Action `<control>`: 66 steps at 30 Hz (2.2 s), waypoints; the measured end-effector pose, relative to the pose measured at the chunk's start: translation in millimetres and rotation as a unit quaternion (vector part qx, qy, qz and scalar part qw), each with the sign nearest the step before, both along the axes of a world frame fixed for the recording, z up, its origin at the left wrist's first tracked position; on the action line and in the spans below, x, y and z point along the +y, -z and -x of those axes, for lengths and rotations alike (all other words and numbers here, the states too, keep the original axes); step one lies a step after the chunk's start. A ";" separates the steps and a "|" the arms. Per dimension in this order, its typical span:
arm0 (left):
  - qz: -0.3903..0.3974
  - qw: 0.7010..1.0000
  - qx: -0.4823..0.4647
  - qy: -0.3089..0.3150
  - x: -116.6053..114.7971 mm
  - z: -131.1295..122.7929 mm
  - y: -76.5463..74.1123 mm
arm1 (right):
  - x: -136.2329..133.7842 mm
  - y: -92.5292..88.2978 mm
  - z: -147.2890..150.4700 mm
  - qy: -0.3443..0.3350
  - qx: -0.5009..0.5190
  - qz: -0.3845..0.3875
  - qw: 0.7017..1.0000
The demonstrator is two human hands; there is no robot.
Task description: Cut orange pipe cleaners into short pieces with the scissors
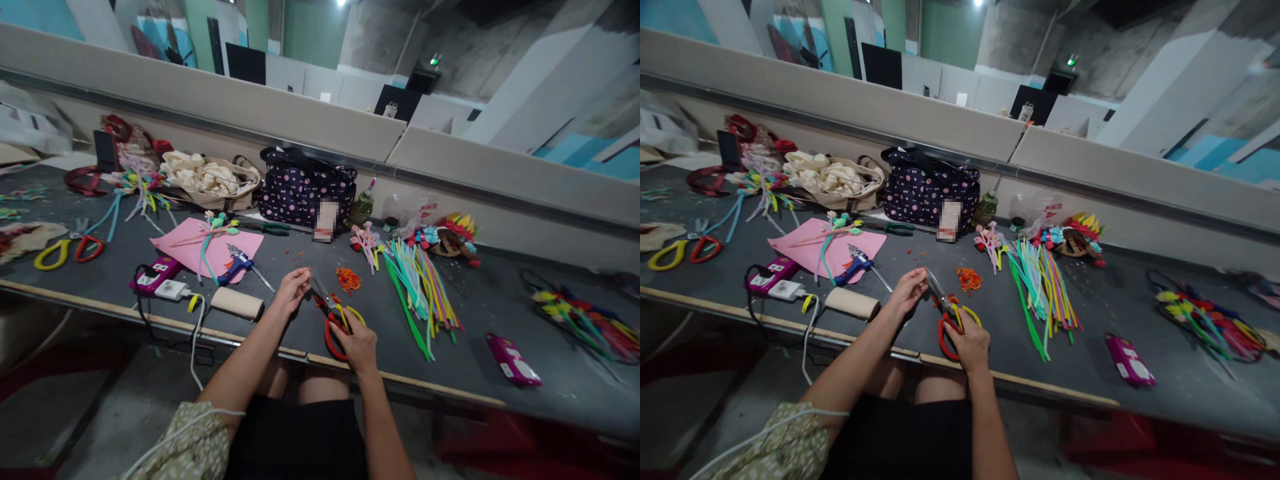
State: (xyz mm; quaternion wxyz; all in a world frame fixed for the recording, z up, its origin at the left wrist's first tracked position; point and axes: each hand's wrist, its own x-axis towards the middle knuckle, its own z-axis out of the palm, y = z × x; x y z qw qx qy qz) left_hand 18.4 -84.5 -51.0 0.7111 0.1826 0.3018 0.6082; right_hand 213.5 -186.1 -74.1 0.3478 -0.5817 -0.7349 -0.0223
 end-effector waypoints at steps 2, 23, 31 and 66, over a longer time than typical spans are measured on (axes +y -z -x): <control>0.006 1.000 0.002 -0.004 -0.9 -0.4 -2.4 | 0.9 1.3 0.2 0.030 0.001 0.005 1.000; -0.061 0.996 0.058 -0.029 -4.0 0.5 -5.8 | 5.1 -7.1 8.2 0.120 -0.038 0.084 0.989; -0.068 0.988 0.111 -0.080 -7.2 -2.6 -11.5 | 4.6 -9.0 7.3 0.124 -0.014 0.077 0.989; -0.048 0.994 0.080 -0.064 -2.5 -0.8 -3.4 | -1.8 -10.9 3.8 0.028 0.006 0.061 0.998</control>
